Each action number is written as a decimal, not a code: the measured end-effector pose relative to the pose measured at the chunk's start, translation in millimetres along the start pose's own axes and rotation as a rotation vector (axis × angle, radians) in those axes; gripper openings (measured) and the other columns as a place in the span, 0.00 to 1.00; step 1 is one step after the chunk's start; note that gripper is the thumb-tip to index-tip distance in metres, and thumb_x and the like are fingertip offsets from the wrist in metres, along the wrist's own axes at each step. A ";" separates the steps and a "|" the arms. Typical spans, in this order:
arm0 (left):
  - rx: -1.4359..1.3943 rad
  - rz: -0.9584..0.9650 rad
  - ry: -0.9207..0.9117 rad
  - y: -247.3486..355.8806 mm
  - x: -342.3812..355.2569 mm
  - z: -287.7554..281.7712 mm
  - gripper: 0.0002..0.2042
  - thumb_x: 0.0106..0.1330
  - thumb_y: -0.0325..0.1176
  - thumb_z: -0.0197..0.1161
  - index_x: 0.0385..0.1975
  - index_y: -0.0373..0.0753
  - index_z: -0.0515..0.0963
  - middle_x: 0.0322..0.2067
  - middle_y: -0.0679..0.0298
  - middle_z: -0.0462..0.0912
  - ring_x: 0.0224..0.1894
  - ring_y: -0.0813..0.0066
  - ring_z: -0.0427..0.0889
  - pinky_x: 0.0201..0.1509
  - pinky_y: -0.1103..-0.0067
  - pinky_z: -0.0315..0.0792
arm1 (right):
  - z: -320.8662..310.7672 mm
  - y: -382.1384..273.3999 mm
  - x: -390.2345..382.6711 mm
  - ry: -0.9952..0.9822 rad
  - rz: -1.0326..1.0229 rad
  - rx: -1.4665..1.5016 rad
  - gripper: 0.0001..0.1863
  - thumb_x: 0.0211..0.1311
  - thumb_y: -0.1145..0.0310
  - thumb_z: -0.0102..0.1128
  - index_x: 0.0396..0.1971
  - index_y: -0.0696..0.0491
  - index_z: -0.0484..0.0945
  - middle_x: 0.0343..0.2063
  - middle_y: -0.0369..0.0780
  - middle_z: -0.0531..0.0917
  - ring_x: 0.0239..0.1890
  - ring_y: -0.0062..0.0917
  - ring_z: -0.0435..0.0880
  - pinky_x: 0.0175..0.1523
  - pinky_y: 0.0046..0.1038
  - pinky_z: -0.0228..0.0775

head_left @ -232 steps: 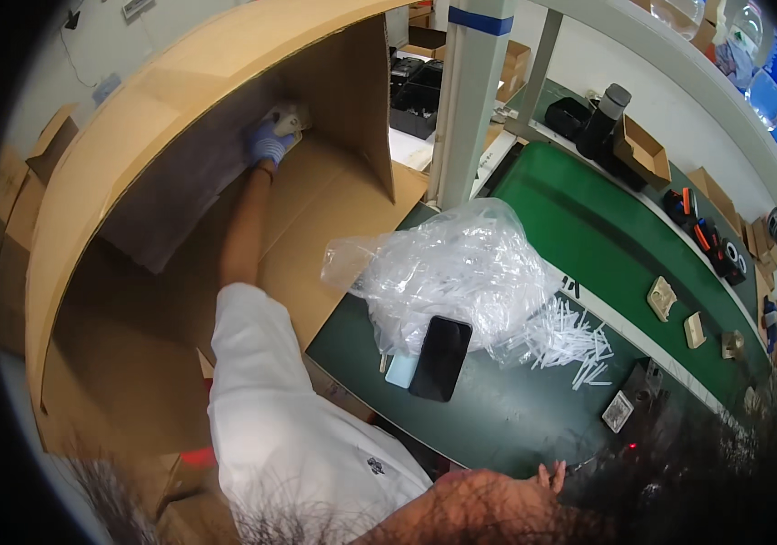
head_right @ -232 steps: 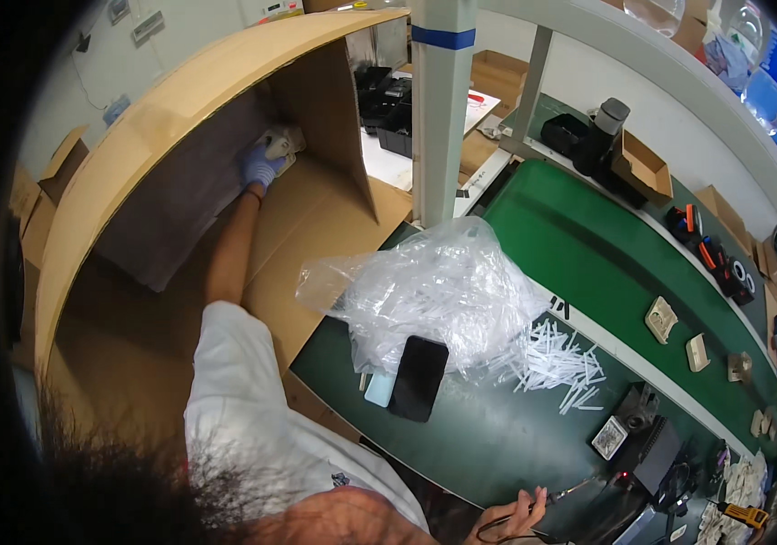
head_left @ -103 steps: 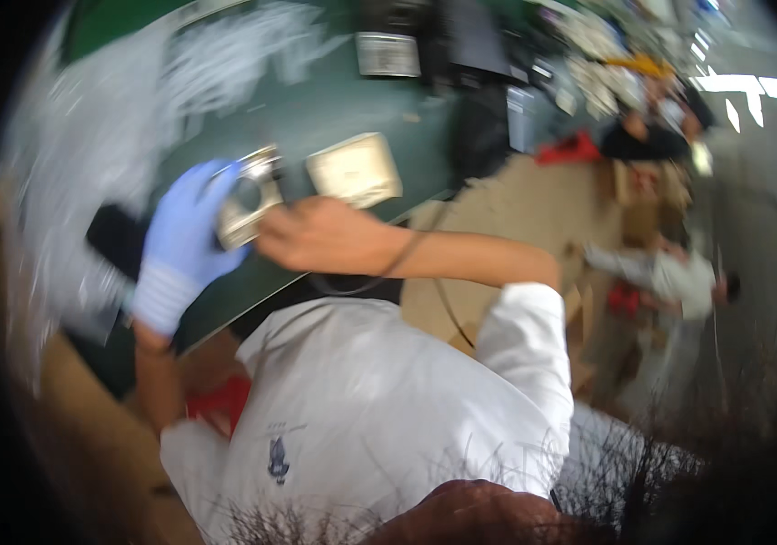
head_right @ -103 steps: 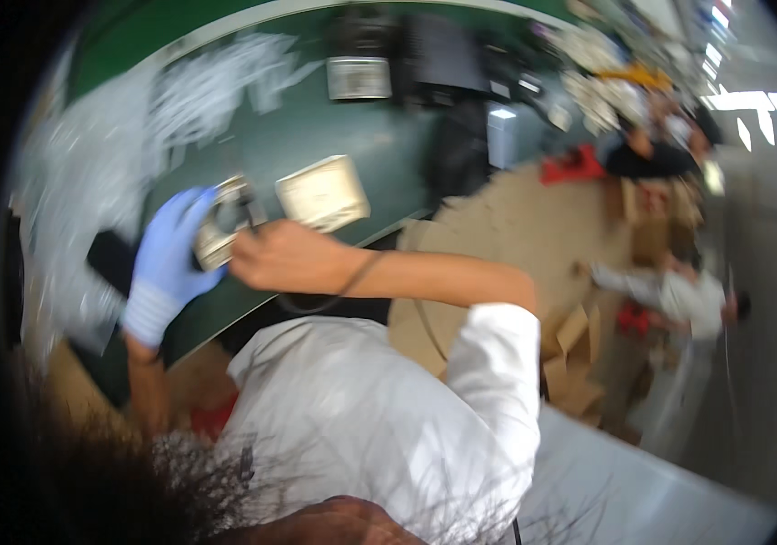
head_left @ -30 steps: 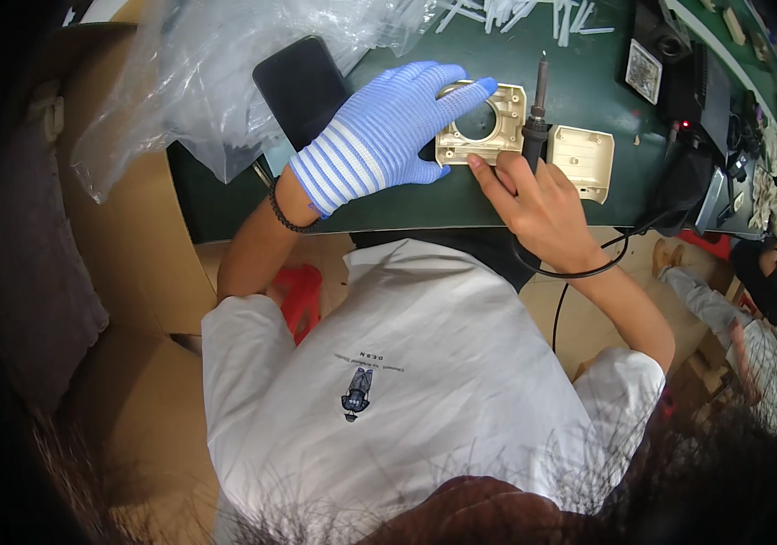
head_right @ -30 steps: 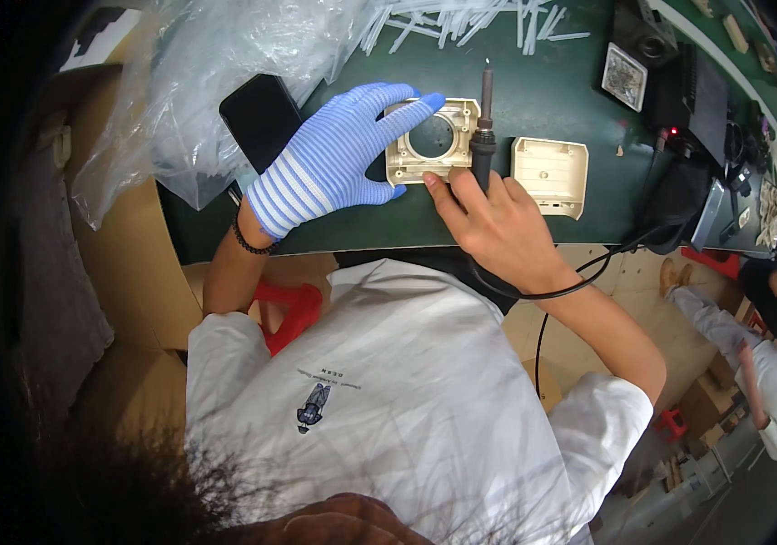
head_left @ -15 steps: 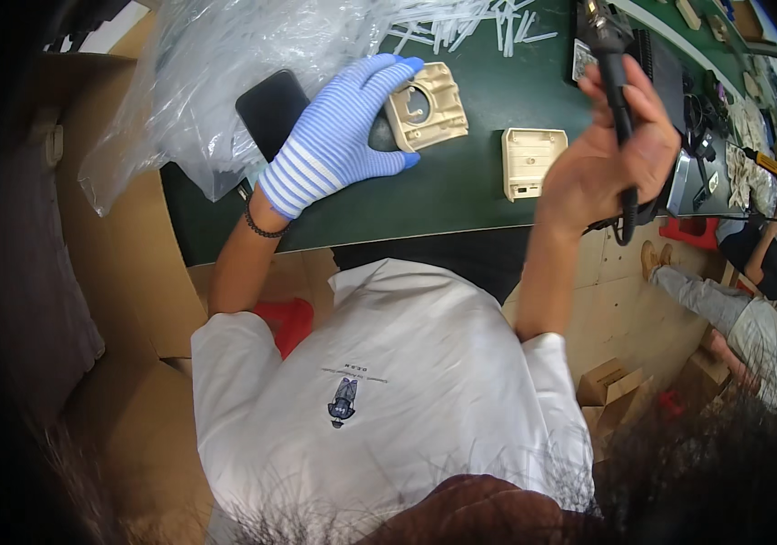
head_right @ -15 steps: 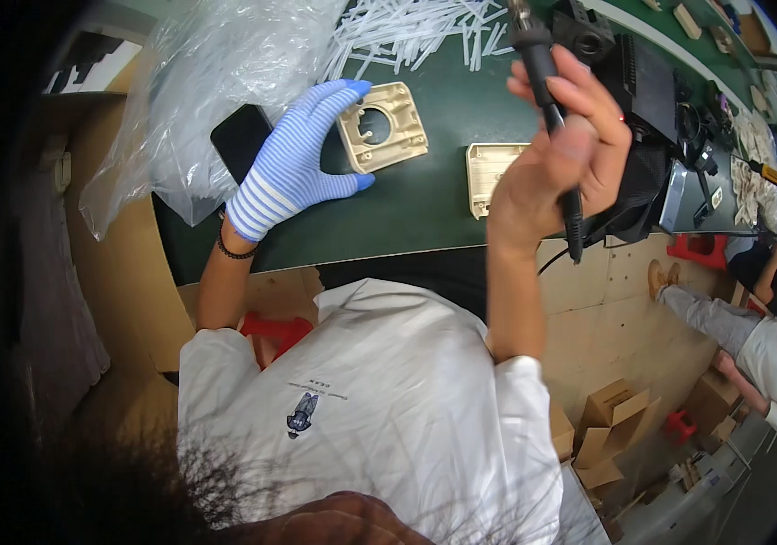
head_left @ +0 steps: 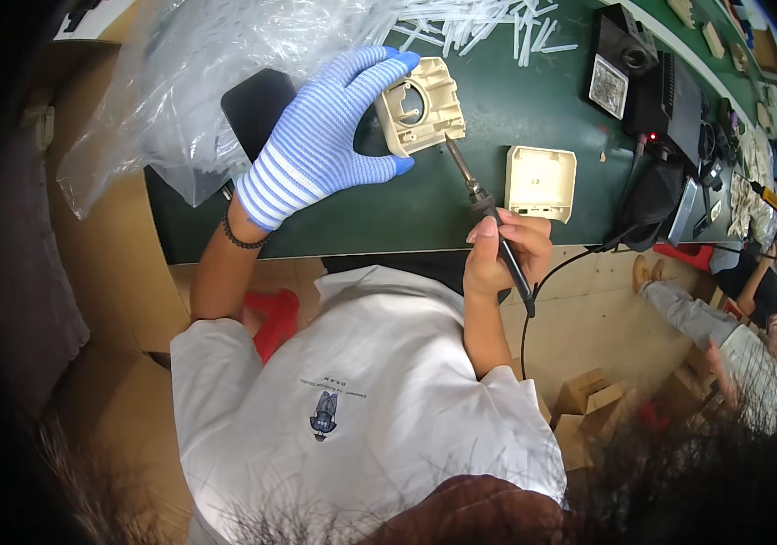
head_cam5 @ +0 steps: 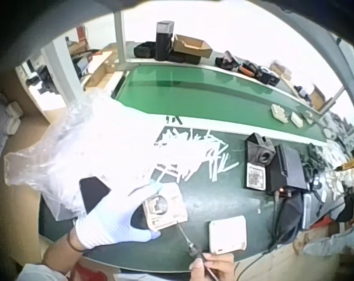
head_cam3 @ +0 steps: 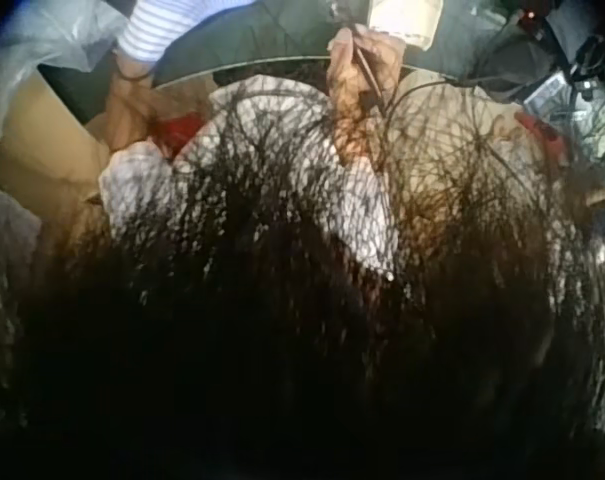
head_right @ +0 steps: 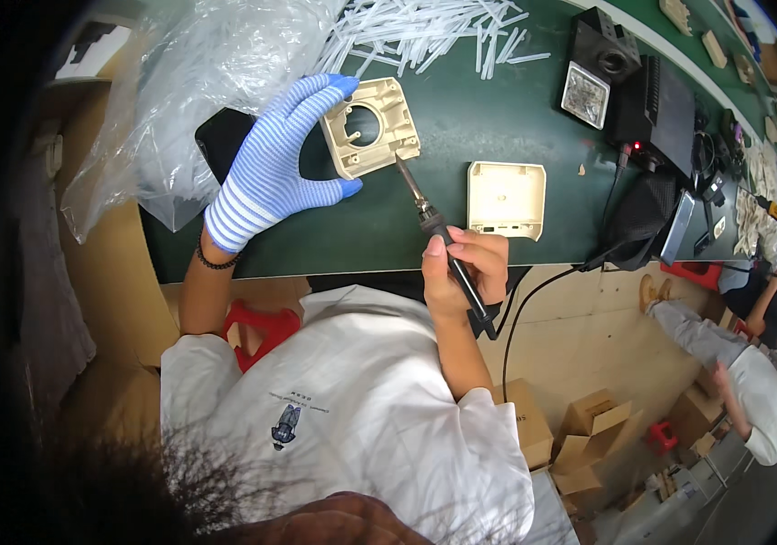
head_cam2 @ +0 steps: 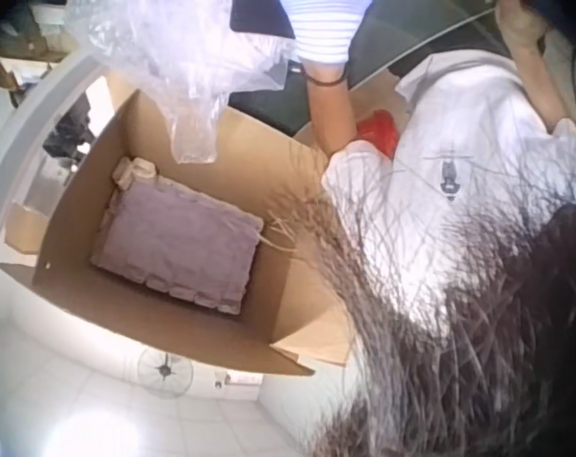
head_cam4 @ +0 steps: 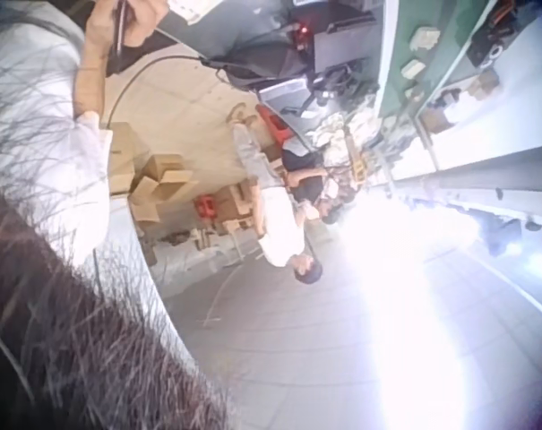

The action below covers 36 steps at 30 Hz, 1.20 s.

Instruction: Soldering small plastic components at an assembly line.

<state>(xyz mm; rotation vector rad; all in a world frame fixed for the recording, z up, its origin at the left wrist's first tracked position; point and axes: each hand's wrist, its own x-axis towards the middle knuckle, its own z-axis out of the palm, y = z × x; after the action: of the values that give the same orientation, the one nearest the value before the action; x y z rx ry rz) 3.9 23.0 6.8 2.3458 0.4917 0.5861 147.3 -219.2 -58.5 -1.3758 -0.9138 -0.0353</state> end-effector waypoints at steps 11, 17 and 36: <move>0.002 0.080 -0.038 -10.3 -21.2 5.7 0.50 0.44 0.29 0.81 0.74 0.34 0.66 0.70 0.47 0.71 0.73 0.44 0.70 0.79 0.59 0.63 | 5.5 -14.9 -1.8 0.161 0.009 0.037 0.12 0.55 0.81 0.76 0.34 0.55 0.80 0.39 0.44 0.85 0.33 0.23 0.83 0.37 0.23 0.74; 0.011 0.148 -0.044 -20.3 -20.1 -3.3 0.50 0.44 0.29 0.82 0.74 0.34 0.66 0.70 0.48 0.72 0.73 0.45 0.70 0.78 0.60 0.64 | 15.9 -13.6 -7.5 0.174 0.007 0.060 0.12 0.56 0.80 0.76 0.34 0.56 0.79 0.39 0.45 0.84 0.34 0.24 0.83 0.38 0.23 0.75; 0.032 0.036 -0.056 7.3 -9.3 -6.8 0.47 0.47 0.39 0.87 0.70 0.37 0.72 0.66 0.51 0.76 0.69 0.50 0.75 0.75 0.63 0.70 | -1.0 1.1 -10.1 -0.009 -0.013 0.042 0.14 0.65 0.74 0.72 0.37 0.56 0.71 0.36 0.43 0.75 0.17 0.19 0.74 0.19 0.21 0.75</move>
<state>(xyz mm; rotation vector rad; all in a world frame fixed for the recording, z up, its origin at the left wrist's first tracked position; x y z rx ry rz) -6.0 16.8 13.8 2.3992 0.4371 0.5315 141.7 -224.6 -65.0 -1.3322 -0.9264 -0.0195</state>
